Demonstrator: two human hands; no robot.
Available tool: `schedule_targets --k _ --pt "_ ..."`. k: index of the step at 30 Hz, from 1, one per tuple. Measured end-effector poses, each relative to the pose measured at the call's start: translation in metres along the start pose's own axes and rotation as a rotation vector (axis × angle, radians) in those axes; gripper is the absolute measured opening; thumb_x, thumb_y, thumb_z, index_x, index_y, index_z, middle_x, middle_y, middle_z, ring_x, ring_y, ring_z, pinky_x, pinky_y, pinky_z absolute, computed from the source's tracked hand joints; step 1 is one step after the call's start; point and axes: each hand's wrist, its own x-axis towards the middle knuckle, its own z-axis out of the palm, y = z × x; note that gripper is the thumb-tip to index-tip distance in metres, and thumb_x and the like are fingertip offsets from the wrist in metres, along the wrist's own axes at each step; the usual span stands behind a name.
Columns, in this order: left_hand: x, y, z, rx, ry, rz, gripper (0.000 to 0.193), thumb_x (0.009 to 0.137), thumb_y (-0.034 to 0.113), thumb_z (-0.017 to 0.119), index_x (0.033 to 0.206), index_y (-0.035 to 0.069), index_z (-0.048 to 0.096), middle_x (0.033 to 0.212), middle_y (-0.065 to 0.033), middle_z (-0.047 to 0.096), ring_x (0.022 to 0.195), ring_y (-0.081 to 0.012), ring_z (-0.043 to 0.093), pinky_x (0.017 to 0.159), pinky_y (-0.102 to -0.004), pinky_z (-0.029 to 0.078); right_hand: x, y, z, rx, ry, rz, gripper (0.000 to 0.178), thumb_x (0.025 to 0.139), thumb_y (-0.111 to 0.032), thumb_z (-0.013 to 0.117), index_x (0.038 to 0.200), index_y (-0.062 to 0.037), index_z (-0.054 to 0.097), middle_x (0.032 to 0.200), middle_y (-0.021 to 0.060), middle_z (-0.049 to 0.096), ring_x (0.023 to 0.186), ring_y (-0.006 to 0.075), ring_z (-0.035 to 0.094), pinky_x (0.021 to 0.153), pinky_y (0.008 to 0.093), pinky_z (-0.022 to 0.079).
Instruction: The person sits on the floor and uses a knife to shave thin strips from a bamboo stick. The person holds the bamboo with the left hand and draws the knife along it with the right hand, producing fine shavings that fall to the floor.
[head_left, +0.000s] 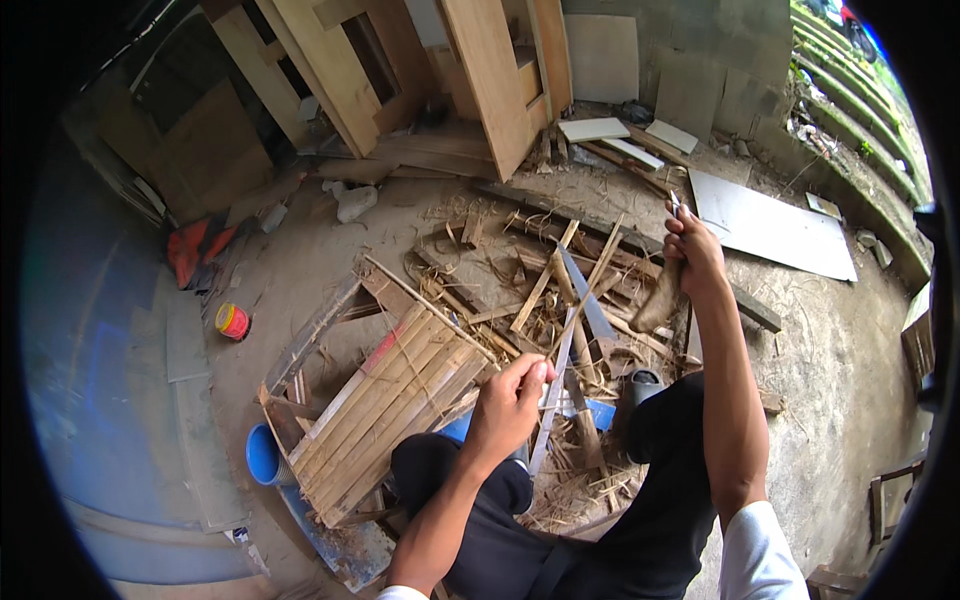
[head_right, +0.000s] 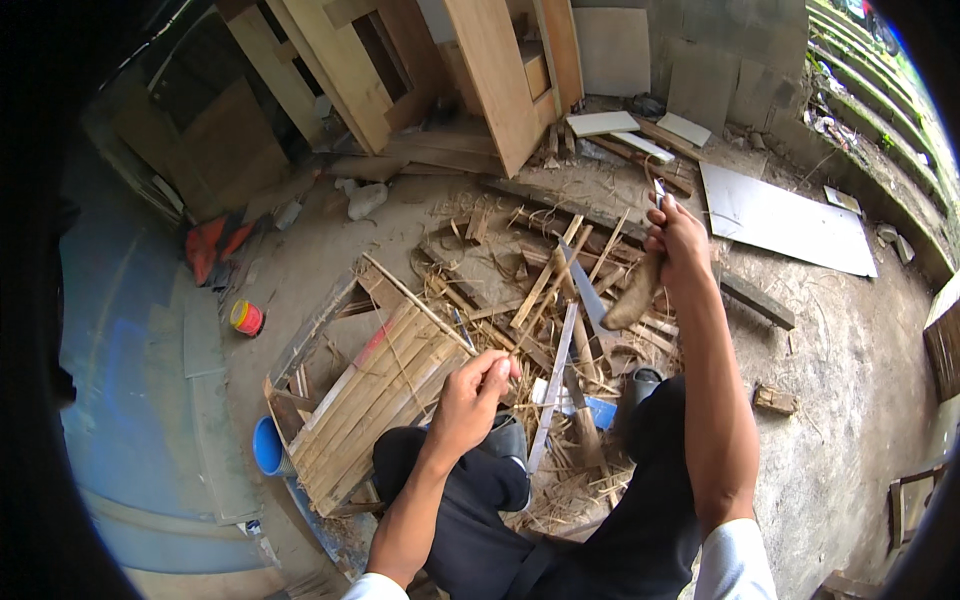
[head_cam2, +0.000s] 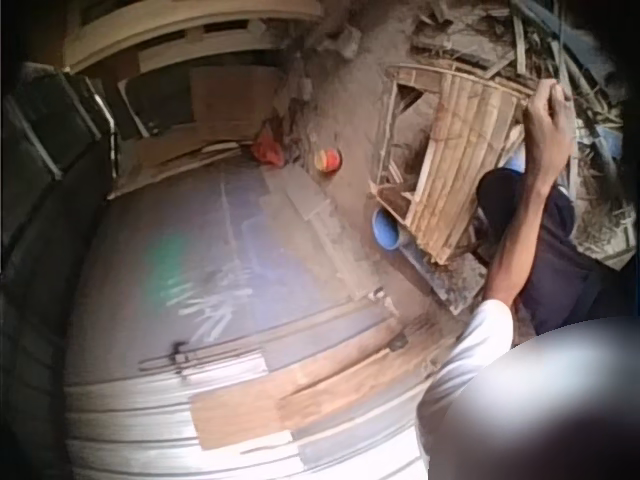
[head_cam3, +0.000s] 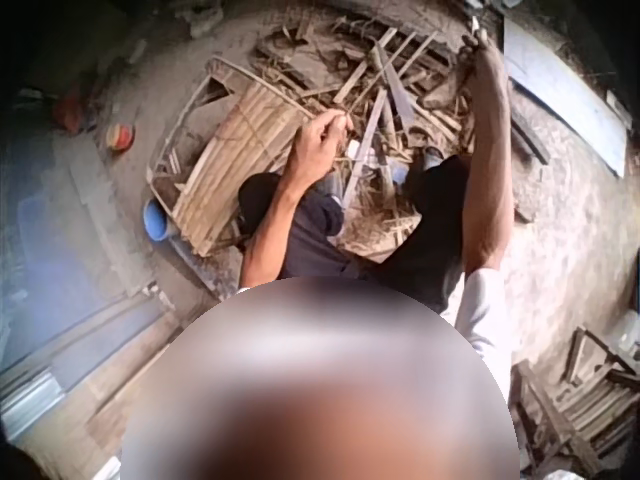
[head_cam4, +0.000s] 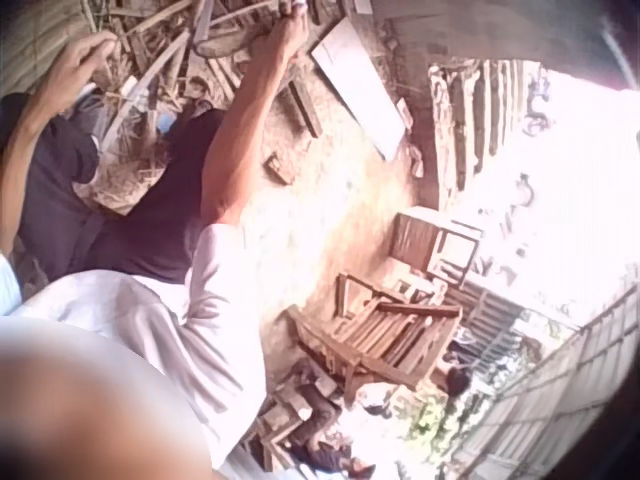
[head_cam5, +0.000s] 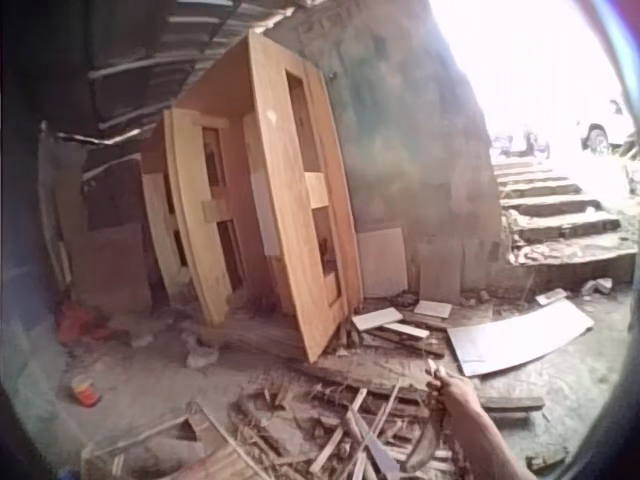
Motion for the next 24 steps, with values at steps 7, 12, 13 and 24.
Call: schedule_targets --k 7,12,13,24 --pt "0.01 -0.003 -0.002 -0.096 0.071 -0.071 0.023 0.099 0.019 0.045 0.088 0.003 0.056 0.06 0.0015 0.042 0.055 -0.0063 0.039 0.051 -0.0248 0.034 -0.054 0.039 0.0 -0.267 -0.547 0.199 0.033 0.098 -0.028 0.051 0.121 -0.0055 0.057 0.062 -0.0071 0.045 0.046 0.0016 0.032 0.039 0.016 0.022" --pt "0.01 -0.003 -0.001 -0.03 0.073 -0.066 0.023 0.099 0.02 0.046 0.09 0.003 0.058 0.06 0.0012 0.041 0.055 -0.0066 0.038 0.051 -0.0253 0.034 -0.09 0.053 0.036 -0.378 -0.706 0.438 0.024 0.099 -0.028 0.049 0.106 -0.007 0.059 0.066 -0.0061 0.046 0.048 0.0013 0.032 0.042 0.0174 0.024" --pt "0.01 -0.002 -0.001 -0.011 0.073 -0.036 0.023 0.099 0.02 0.046 0.09 0.003 0.058 0.06 0.0015 0.041 0.055 -0.0063 0.038 0.051 -0.0253 0.033 -0.089 0.051 0.038 -0.411 -0.713 0.507 0.023 0.099 -0.027 0.049 0.101 -0.0064 0.059 0.065 -0.0062 0.045 0.049 0.0012 0.032 0.042 0.0174 0.024" --pt "0.005 0.006 0.0 -0.196 0.024 -0.101 0.025 0.1 0.02 0.045 0.089 0.0 0.057 0.062 0.0042 0.041 0.056 -0.0045 0.035 0.051 -0.023 0.03 -0.088 0.051 0.029 -0.278 -0.835 0.546 0.023 0.099 -0.025 0.05 0.104 -0.0067 0.062 0.067 -0.0043 0.05 0.048 0.0019 0.032 0.042 0.0184 0.025"
